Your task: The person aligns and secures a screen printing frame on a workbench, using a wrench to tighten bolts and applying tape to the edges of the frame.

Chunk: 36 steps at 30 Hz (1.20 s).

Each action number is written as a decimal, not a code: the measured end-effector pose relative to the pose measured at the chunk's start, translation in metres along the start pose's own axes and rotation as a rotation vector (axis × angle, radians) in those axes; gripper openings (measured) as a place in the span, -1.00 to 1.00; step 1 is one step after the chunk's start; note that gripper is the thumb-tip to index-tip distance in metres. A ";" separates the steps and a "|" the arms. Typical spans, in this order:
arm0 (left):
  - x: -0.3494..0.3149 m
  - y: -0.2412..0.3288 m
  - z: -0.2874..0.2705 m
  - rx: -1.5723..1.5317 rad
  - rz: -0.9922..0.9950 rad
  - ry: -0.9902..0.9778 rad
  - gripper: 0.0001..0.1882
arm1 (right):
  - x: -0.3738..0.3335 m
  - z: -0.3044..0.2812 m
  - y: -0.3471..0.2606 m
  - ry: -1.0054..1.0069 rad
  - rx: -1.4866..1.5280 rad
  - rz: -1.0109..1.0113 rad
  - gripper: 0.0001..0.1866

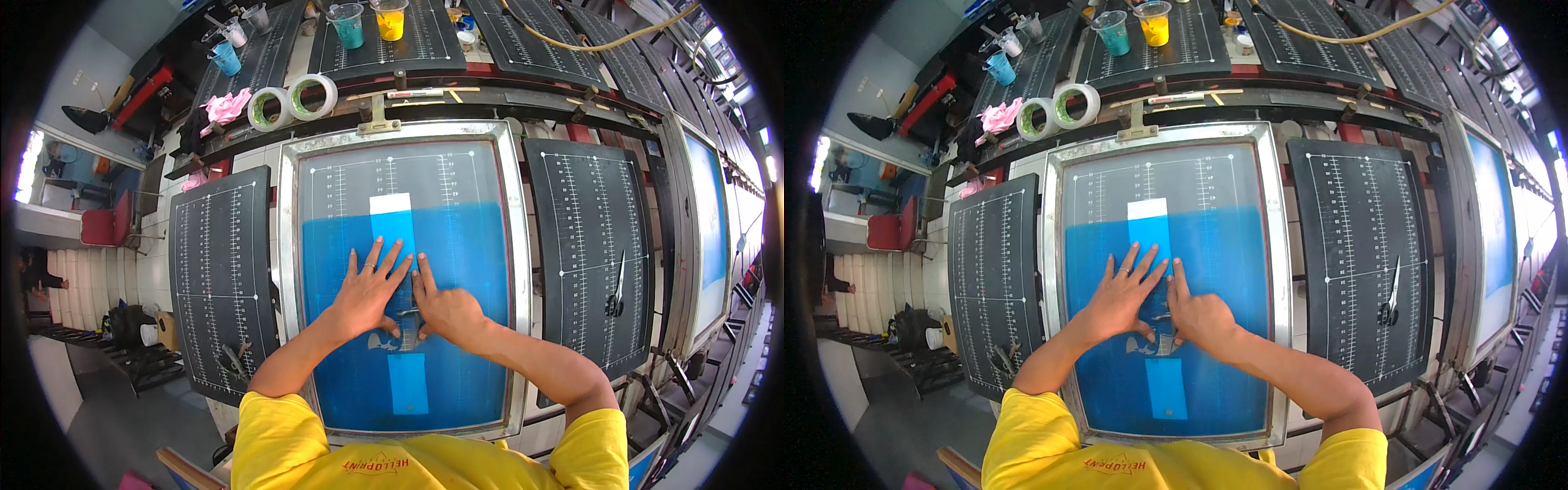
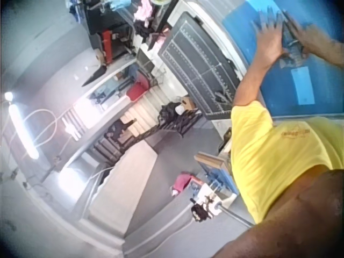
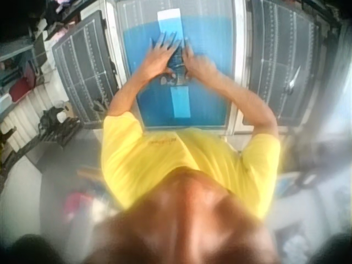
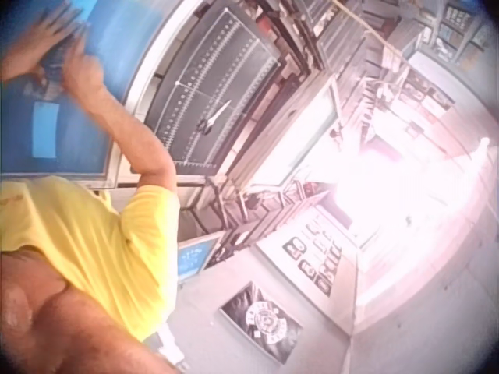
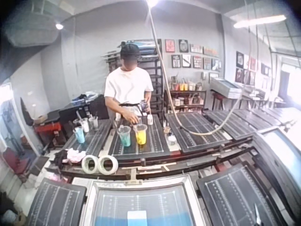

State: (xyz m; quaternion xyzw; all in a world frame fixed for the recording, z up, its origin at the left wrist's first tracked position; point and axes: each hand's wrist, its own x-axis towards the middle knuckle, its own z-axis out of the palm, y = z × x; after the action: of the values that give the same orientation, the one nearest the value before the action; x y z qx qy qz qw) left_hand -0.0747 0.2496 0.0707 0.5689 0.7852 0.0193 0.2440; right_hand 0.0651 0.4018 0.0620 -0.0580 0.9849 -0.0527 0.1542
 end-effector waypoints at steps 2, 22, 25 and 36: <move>0.000 0.003 -0.001 0.005 -0.020 -0.013 0.46 | 0.002 0.003 -0.001 -0.007 0.001 -0.002 0.14; 0.005 0.012 0.006 0.026 -0.022 -0.002 0.46 | 0.000 0.007 0.002 0.005 0.007 0.002 0.18; 0.005 0.012 0.009 0.003 -0.034 0.019 0.36 | 0.000 0.010 0.001 0.010 -0.033 0.004 0.21; 0.003 0.013 0.015 0.010 -0.030 0.075 0.24 | 0.000 0.002 0.002 -0.035 0.047 -0.005 0.21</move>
State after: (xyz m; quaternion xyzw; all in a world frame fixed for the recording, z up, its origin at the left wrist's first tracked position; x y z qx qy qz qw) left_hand -0.0577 0.2532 0.0604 0.5573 0.8021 0.0330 0.2118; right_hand 0.0658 0.4034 0.0596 -0.0575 0.9804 -0.0751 0.1727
